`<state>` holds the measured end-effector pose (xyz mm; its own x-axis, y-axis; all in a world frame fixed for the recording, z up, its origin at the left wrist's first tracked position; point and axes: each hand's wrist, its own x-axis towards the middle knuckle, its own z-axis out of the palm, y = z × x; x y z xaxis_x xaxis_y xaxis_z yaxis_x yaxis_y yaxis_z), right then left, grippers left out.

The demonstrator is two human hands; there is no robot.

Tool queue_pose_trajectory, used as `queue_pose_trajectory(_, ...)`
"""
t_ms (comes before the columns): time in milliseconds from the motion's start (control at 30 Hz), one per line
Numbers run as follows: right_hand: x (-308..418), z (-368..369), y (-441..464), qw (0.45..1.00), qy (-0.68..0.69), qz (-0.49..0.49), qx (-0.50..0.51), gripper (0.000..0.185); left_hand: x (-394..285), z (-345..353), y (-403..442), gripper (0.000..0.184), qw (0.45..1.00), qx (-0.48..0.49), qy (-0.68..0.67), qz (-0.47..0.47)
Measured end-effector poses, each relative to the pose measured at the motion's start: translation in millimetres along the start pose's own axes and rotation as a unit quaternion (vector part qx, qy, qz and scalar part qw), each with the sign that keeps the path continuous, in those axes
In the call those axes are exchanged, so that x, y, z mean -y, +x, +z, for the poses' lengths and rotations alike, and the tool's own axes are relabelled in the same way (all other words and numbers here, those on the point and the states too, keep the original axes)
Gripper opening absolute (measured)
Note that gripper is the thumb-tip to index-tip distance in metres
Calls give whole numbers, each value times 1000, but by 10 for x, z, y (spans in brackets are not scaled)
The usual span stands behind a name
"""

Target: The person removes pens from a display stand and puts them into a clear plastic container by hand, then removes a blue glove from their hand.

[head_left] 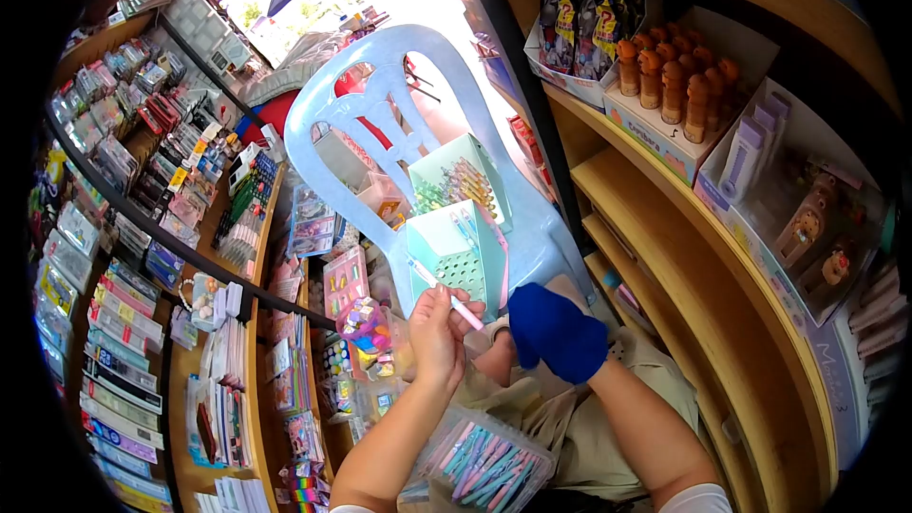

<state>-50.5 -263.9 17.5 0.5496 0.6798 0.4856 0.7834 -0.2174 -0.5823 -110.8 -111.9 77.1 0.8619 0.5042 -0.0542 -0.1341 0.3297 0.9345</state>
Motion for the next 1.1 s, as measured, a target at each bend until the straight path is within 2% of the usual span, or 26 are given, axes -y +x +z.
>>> queue_pose_trajectory(100,-63,112,-19,992,63,1,-105,13,5,61,-35,21,1000,21,9,-19)
queue_pose_trajectory(167,-74,265,33,978,56,-54,-194,9,27,95,-67,22,998,45,21,-44)
queue_pose_trajectory(233,-68,308,68,970,165,-9,-179,12,41,168,-110,23,992,64,74,-73)
queue_pose_trajectory(300,-60,268,95,915,378,135,-52,22,63,218,-170,22,981,95,136,-98)
queue_pose_trajectory(367,42,59,102,975,174,44,-130,25,95,251,-188,23,972,144,164,-93)
queue_pose_trajectory(400,81,-41,114,984,67,-4,-166,26,109,227,-175,23,963,172,183,-99)
queue_pose_trajectory(500,49,-184,132,991,18,32,-126,29,134,238,-190,24,945,221,214,-109)
queue_pose_trajectory(567,-43,-60,153,966,15,31,-256,6,89,297,-216,23,942,219,223,-122)
queue_pose_trajectory(667,-62,-83,117,956,20,79,-283,5,91,305,-198,19,929,230,265,-119)
queue_pose_trajectory(733,7,-189,130,944,69,120,-300,5,140,288,-206,18,906,207,368,-17)
queue_pose_trajectory(800,-92,-112,98,934,162,134,-288,4,143,295,-208,16,875,186,441,73)
queue_pose_trajectory(900,-118,-87,72,930,186,189,-255,4,71,283,-178,16,835,167,500,157)
queue_pose_trajectory(967,-101,-121,72,940,118,234,-218,5,28,257,-152,18,816,164,525,177)
queue_pose_trajectory(1033,-66,-192,51,948,4,272,-168,7,-116,276,-137,16,837,145,509,138)
queue_pose_trajectory(1100,-69,-116,19,951,-73,256,-157,8,-286,296,-165,14,865,145,471,95)
